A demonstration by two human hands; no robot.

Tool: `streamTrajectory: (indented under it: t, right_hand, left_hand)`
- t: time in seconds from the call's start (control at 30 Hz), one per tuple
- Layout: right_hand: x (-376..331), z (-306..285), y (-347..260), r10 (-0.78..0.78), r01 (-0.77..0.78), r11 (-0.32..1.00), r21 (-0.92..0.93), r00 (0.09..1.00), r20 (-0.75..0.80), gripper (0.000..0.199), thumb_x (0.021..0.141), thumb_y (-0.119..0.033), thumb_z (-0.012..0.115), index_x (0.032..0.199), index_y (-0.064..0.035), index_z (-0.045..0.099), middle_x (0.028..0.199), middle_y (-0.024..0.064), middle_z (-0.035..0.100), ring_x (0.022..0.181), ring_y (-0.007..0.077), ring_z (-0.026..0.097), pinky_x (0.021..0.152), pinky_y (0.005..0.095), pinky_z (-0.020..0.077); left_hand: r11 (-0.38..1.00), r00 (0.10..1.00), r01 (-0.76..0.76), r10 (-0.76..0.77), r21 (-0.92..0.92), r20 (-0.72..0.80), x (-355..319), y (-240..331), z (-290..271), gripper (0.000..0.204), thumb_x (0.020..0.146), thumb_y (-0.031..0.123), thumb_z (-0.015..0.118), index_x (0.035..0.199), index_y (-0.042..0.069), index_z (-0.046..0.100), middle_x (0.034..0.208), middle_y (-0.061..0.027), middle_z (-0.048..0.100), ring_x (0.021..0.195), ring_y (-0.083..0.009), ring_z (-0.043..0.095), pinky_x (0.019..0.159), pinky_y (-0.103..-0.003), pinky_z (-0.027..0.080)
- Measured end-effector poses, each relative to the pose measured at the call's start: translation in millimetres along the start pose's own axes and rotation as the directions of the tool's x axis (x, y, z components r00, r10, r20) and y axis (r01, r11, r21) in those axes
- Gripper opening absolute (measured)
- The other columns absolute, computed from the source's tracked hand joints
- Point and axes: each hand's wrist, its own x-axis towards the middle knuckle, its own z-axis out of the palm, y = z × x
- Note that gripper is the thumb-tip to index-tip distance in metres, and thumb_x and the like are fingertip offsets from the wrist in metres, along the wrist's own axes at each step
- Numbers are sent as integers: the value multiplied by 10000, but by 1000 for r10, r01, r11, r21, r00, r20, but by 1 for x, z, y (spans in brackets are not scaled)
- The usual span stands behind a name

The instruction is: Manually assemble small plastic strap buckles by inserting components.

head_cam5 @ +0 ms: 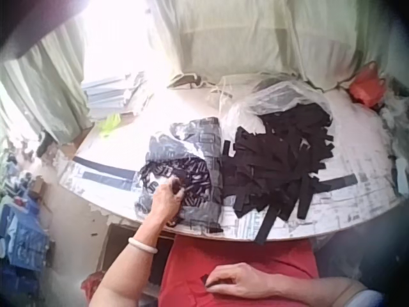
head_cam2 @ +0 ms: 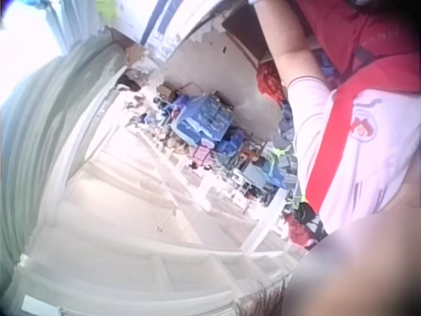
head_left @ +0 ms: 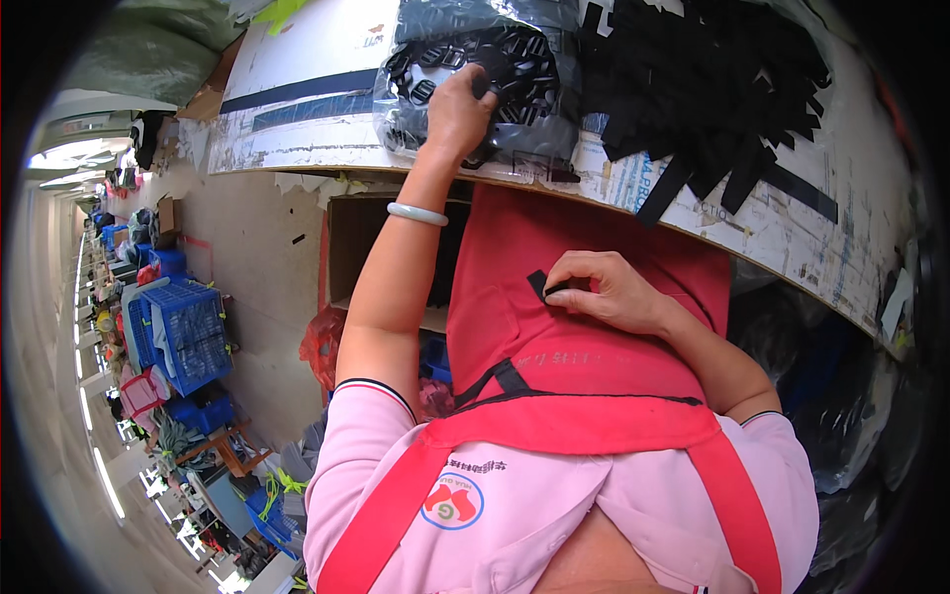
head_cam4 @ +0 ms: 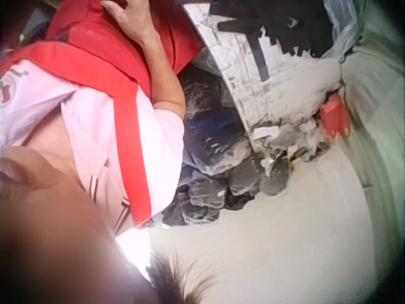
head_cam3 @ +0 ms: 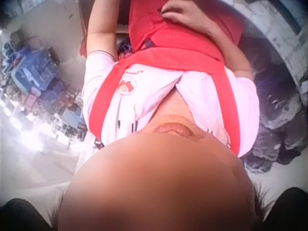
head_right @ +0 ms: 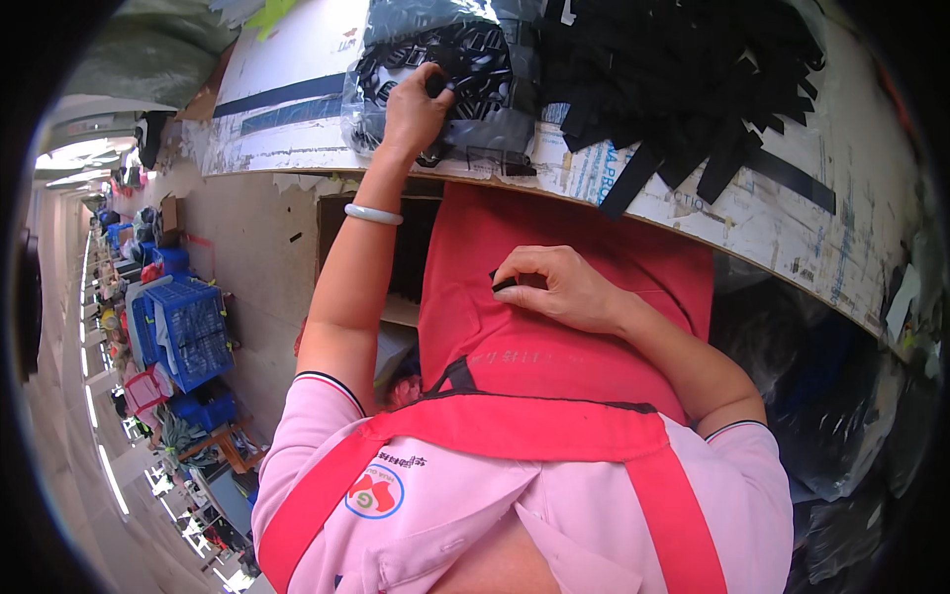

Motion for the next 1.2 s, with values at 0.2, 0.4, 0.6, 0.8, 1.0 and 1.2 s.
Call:
streamTrajectory:
  t: [0.2, 0.4, 0.6, 0.8, 1.0, 1.2]
  right_hand:
    - [2, -7, -6, 303, -303, 839, 452, 950, 74, 106, 946, -96, 558, 1011, -19, 590, 838, 39, 645, 547, 44, 551, 502, 180, 441]
    - [7, -9, 3, 400, -391, 816, 426, 914, 72, 113, 956, -116, 552, 1032, -34, 567, 784, 36, 639, 524, 36, 547, 443, 166, 422]
    - [13, -17, 3, 388, -326, 861, 391, 917, -89, 137, 945, -120, 574, 1055, -40, 580, 777, 26, 630, 551, 34, 536, 475, 165, 425]
    - [22, -26, -11, 126, -77, 990, 117, 858, -497, 293, 912, -90, 619, 1202, -100, 573, 723, -4, 580, 548, 29, 515, 483, 177, 399]
    - [22, -27, 6, -129, 11, 964, -267, 895, -428, 233, 899, -48, 617, 1132, -56, 608, 851, 71, 661, 731, 146, 650, 647, 234, 494]
    - [10, -22, 24, -225, 87, 936, -342, 895, -386, 217, 875, -55, 643, 1090, -37, 617, 971, 107, 678, 863, 240, 682, 740, 276, 529]
  left_hand:
    - [715, 952, 285, -288, -638, 103, 23, -13, -19, 184, 794, 166, 762, 909, 55, 671, 736, -25, 654, 596, -98, 567, 482, -249, 439]
    - [-368, 888, 378, -114, -849, 445, 31, -34, -35, 165, 899, 161, 658, 963, 35, 573, 779, -69, 536, 534, -108, 427, 400, -201, 365]
    - [-724, 846, 492, 268, -484, 460, -11, -6, -28, 249, 989, 254, 485, 977, 12, 545, 818, -68, 485, 595, -114, 404, 383, -191, 360]
    - [-626, 731, 658, 396, -419, 556, -83, 50, -19, 273, 1011, 273, 431, 998, 38, 569, 804, -69, 532, 531, -107, 430, 346, -173, 343]
    - [-676, 653, 697, 461, -239, 601, -144, 62, 5, 344, 1026, 331, 372, 1126, 61, 559, 807, -77, 495, 508, -109, 417, 339, -177, 364]
    - [-705, 618, 680, 404, -200, 674, -172, 59, 15, 334, 1015, 353, 402, 1161, 110, 579, 874, -106, 577, 521, -136, 437, 364, -188, 359]
